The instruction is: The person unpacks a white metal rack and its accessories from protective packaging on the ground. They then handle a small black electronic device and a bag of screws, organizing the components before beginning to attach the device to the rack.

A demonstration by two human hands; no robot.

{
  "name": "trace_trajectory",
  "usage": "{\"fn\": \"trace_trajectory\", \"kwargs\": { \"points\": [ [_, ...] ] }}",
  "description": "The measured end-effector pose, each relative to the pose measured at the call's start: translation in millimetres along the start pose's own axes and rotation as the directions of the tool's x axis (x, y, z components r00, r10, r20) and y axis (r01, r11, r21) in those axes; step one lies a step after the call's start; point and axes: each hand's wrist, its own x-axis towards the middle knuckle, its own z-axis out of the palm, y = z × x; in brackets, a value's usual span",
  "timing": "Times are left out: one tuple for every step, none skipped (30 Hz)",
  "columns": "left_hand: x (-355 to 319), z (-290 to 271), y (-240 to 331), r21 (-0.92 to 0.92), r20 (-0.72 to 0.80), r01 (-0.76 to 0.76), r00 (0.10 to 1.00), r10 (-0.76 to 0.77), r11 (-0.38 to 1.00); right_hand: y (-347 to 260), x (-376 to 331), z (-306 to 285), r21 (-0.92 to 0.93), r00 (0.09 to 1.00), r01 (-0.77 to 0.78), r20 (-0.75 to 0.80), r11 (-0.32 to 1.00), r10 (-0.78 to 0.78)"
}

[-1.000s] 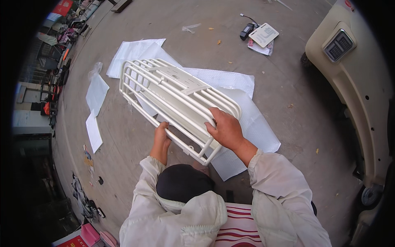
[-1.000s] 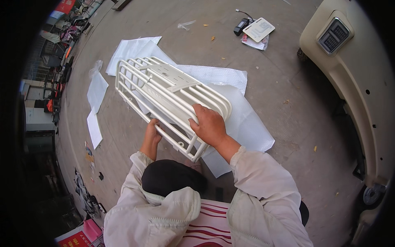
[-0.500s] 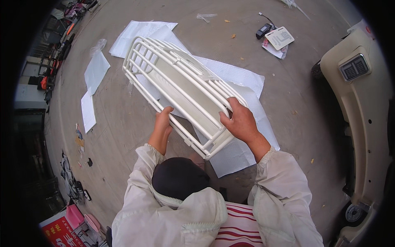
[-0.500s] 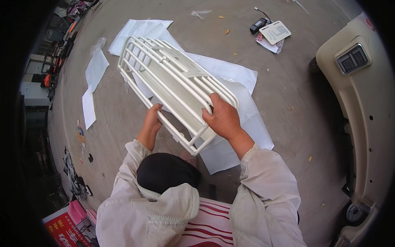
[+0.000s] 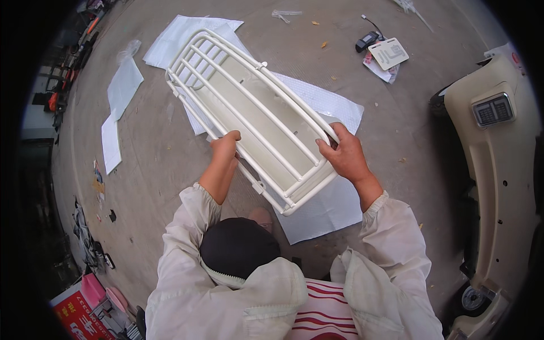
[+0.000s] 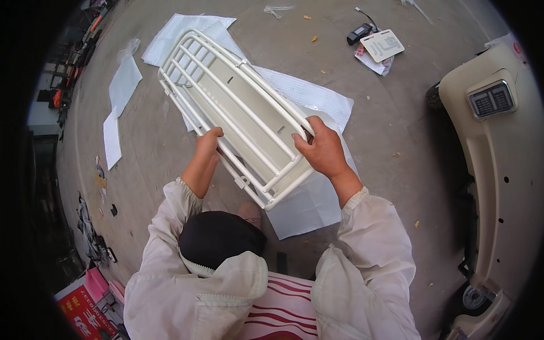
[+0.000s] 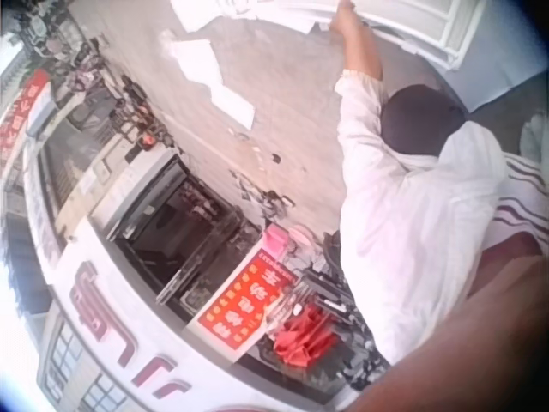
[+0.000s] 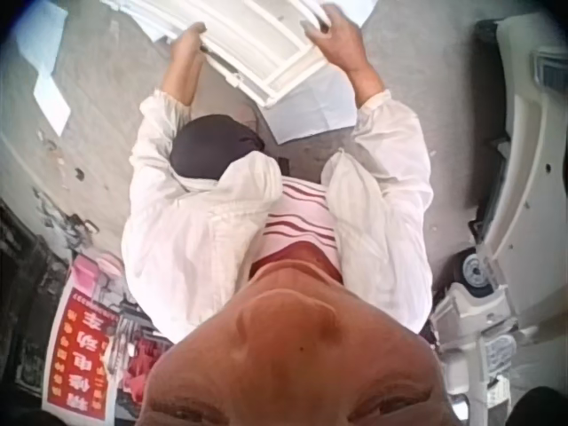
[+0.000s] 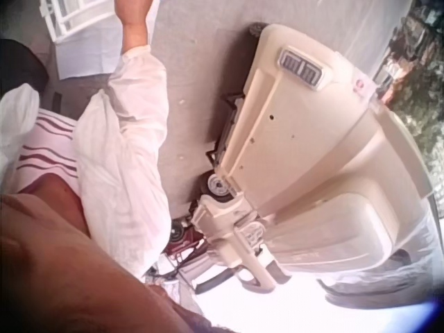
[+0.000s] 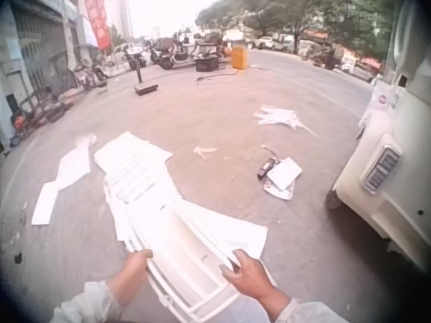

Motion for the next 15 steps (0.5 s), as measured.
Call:
{"fn": "trace_trajectory", "kwargs": {
  "points": [
    [4.8,-1.8,-4.1,-0.037,0.018,0.005,1.0,-0.004,0.999,-1.2,-3.0,0.3,-0.004,1.0,-0.001,-0.001,1.0,0.001],
    [3.6,-2.8,-2.4,-0.072,0.035,0.01,0.999,-0.007,0.997,-4.2,-6.5,2.1,-0.005,1.0,-0.002,-0.002,1.0,0.002],
    [1.8,-6.4,-0.4,-0.05,0.001,-0.006,1.0,0.006,0.999,-9.0,-13.7,4.2,-0.003,1.0,-0.014,0.007,1.0,0.015],
    [-4.7,-5.3,4.1,-0.06,0.037,-0.028,0.999,0.03,0.998,-11.0,-21.9,6.5,0.019,1.0,-0.02,-0.018,1.0,0.02],
    [-11.8,-7.2,8.6,-0.076,0.073,-0.047,0.996,0.053,0.996,-15.8,-32.4,9.2,0.04,0.999,-0.024,-0.044,0.999,0.026],
    [-17.5,-8.6,14.7,-0.092,0.109,-0.065,0.991,0.075,0.994,-19.7,-42.5,12.2,0.061,0.997,-0.028,-0.069,0.998,0.032],
    [-23.1,-16.6,19.4,-0.049,0.15,-0.08,0.985,0.086,0.996,-19.5,-55.2,20.7,0.107,0.994,-0.031,-0.098,0.994,0.042],
    [-26.4,-20.6,22.8,-0.037,0.185,-0.112,0.976,0.116,0.993,-18.8,-65.9,27.2,0.152,0.991,-0.032,-0.122,0.988,0.051],
    [-28.6,-22.7,24.6,-0.045,0.205,-0.181,0.961,0.186,0.983,-19.5,-76.5,30.9,0.164,0.99,-0.041,-0.124,0.986,0.061],
    [-31.0,-24.2,28.7,-0.057,0.225,-0.253,0.939,0.259,0.966,-20.2,-87.8,34.7,0.202,0.99,-0.008,-0.137,0.979,0.036],
    [-38.3,-22.4,39.0,0.007,0.205,-0.276,0.941,0.269,0.961,-21.7,-97.0,34.8,0.25,0.994,-0.019,-0.096,0.968,0.044],
    [-43.3,-21.0,47.7,0.07,0.187,-0.296,0.942,0.279,0.952,-22.3,-102.8,33.5,0.296,0.997,-0.031,-0.056,0.955,0.05],
    [-35.0,-30.6,58.0,0.093,0.309,-0.358,0.897,0.315,0.929,-17.2,-104.7,32.4,0.318,0.999,0.03,-0.041,0.947,-0.018],
    [-62.1,-14.7,75.5,0.195,0.253,-0.378,0.911,0.326,0.905,0.4,-106.9,31.0,0.329,0.997,0.075,-0.032,0.941,-0.068],
    [-76.7,-12.2,97.6,0.225,0.283,-0.389,0.903,0.322,0.893,12.0,-107.3,30.3,0.351,0.991,0.128,-0.019,0.928,-0.129]
  ]
}}
